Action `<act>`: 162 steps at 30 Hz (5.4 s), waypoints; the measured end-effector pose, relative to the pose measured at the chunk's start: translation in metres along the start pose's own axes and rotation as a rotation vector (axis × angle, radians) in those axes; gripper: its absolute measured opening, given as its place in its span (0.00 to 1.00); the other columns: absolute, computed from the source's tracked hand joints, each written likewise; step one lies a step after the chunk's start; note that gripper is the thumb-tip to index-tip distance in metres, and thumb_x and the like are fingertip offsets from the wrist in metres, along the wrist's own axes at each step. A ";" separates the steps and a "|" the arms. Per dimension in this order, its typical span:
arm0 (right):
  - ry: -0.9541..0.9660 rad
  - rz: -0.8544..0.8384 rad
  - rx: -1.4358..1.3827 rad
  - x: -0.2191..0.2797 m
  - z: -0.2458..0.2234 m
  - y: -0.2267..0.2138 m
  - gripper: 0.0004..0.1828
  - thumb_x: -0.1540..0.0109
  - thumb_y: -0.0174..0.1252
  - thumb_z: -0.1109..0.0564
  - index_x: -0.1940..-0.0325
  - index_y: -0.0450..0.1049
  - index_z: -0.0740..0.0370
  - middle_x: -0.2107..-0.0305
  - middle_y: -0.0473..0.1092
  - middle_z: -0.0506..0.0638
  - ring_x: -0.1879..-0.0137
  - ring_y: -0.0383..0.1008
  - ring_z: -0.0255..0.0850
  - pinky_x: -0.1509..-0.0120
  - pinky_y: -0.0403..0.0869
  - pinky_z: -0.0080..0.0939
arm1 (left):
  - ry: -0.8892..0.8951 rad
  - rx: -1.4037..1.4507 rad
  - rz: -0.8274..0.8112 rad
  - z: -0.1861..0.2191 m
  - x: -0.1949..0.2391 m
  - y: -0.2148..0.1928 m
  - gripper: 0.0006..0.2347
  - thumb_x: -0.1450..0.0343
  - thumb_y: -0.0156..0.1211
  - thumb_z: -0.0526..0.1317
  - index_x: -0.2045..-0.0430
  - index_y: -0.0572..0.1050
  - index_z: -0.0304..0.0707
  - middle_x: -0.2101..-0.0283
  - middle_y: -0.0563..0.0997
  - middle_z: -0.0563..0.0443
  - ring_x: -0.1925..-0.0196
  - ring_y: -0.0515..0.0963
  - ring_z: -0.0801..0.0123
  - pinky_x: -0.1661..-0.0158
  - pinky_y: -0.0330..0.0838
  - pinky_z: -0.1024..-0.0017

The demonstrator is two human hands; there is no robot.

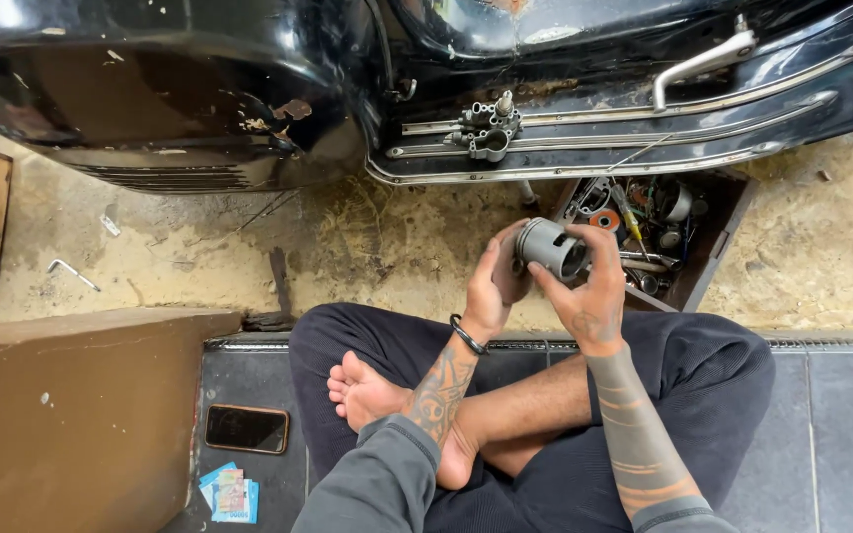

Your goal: Inspecting and cleaning a motorcycle piston using a sanding disc

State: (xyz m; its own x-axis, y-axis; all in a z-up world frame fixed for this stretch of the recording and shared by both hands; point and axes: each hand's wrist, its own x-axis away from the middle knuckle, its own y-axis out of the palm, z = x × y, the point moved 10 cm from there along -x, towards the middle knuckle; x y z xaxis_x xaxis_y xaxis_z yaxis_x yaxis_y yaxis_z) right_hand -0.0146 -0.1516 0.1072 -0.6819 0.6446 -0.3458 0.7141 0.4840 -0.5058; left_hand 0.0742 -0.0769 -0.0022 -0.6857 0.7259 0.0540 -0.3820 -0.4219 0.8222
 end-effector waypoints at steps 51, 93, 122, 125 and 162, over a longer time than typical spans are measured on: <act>-0.296 -0.317 0.349 0.004 -0.012 0.039 0.34 0.45 0.69 0.39 0.36 0.70 0.41 0.54 0.69 0.51 0.56 0.78 0.57 0.54 0.79 0.54 | -0.401 0.264 0.234 -0.028 0.016 -0.028 0.25 0.23 0.43 0.57 0.47 0.76 0.34 0.51 0.81 0.38 0.50 0.81 0.51 0.47 0.74 0.59; 0.313 0.060 -0.378 -0.002 0.058 0.033 0.24 0.36 0.51 0.41 0.43 0.69 0.58 0.56 0.66 0.58 0.54 0.68 0.48 0.48 0.71 0.51 | 0.324 -0.702 -0.175 0.058 -0.036 0.042 0.26 0.23 0.35 0.53 0.34 0.64 0.34 0.36 0.65 0.40 0.35 0.65 0.58 0.37 0.61 0.59; 0.175 -0.075 -0.182 0.001 0.062 0.023 0.30 0.41 0.70 0.50 0.37 0.70 0.58 0.48 0.69 0.59 0.38 0.69 0.56 0.35 0.68 0.62 | 0.227 -0.523 -0.143 0.037 -0.027 0.017 0.22 0.22 0.39 0.46 0.36 0.66 0.31 0.40 0.69 0.37 0.33 0.65 0.57 0.31 0.55 0.59; 0.140 -0.036 -0.199 -0.005 0.041 0.013 0.29 0.40 0.69 0.51 0.37 0.69 0.57 0.48 0.67 0.60 0.40 0.69 0.55 0.37 0.70 0.61 | 0.227 -0.517 -0.128 0.041 -0.025 0.023 0.22 0.22 0.39 0.46 0.37 0.67 0.30 0.41 0.70 0.37 0.34 0.66 0.58 0.31 0.56 0.59; 0.137 -0.476 -0.149 -0.014 0.009 0.022 0.27 0.47 0.71 0.43 0.46 0.78 0.53 0.57 0.75 0.58 0.46 0.77 0.62 0.46 0.73 0.63 | 0.081 -0.385 -0.125 0.020 -0.026 0.008 0.24 0.22 0.36 0.51 0.35 0.67 0.36 0.42 0.75 0.46 0.41 0.72 0.69 0.42 0.68 0.67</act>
State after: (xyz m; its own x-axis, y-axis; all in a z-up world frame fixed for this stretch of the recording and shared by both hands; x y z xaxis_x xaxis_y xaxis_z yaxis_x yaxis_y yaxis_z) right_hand 0.0095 -0.1552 0.0939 -0.9170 0.3989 0.0067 0.3513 0.8153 -0.4603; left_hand 0.1013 -0.0881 0.0138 -0.6599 0.7459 -0.0907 -0.6591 -0.5166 0.5465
